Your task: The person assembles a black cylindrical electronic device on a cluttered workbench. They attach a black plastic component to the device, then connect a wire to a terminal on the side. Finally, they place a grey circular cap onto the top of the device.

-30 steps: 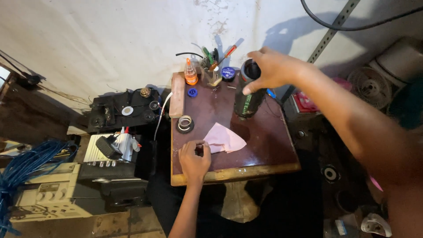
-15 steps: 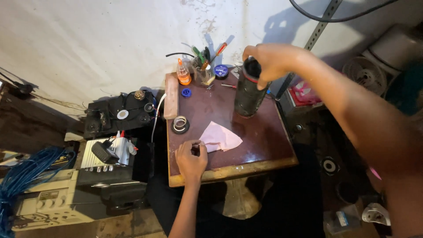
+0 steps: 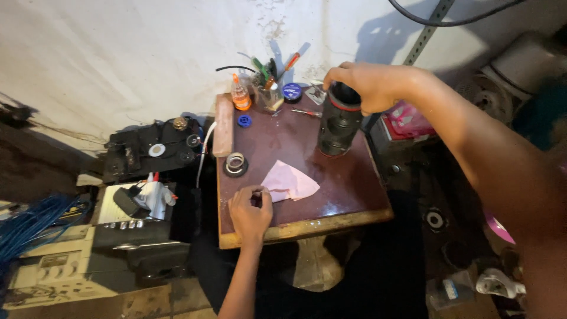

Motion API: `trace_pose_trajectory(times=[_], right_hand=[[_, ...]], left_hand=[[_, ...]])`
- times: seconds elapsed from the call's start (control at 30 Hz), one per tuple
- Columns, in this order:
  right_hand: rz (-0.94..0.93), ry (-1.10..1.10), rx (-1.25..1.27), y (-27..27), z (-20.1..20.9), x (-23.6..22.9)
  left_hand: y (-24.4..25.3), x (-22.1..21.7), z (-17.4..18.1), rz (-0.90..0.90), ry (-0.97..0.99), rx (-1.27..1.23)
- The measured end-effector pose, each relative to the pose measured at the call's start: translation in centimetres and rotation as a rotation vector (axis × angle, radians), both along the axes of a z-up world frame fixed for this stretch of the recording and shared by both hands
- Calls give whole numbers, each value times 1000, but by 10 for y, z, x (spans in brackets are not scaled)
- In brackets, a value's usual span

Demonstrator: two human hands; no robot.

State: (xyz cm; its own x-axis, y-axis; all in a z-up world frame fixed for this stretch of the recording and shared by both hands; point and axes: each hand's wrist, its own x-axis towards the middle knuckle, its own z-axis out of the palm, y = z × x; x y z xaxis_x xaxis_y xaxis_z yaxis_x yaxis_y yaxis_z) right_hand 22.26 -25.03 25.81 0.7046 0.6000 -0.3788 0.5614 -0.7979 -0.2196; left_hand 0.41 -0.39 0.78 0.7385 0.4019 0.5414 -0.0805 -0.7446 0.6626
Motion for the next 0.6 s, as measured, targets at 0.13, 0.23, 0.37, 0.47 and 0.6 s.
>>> trace_pose_trajectory(times=[0.13,0.23,0.37,0.47,0.6], right_hand=[[183,-63,230,-16,-25,14],[162,-96,260,-21,-29,2],[124,-263,579,-35,-15,-39],[156,-315,811,-59,-8,-75],[-212,87,941,-119,-55,-97]], left_hand=[[5,3,-7,-32,27,43],[7,9,-11,-52,69,75],[-7,27,5,-212,13,94],[-17,34,7,-228,65,184],[-17,33,-5,-167,210,262]])
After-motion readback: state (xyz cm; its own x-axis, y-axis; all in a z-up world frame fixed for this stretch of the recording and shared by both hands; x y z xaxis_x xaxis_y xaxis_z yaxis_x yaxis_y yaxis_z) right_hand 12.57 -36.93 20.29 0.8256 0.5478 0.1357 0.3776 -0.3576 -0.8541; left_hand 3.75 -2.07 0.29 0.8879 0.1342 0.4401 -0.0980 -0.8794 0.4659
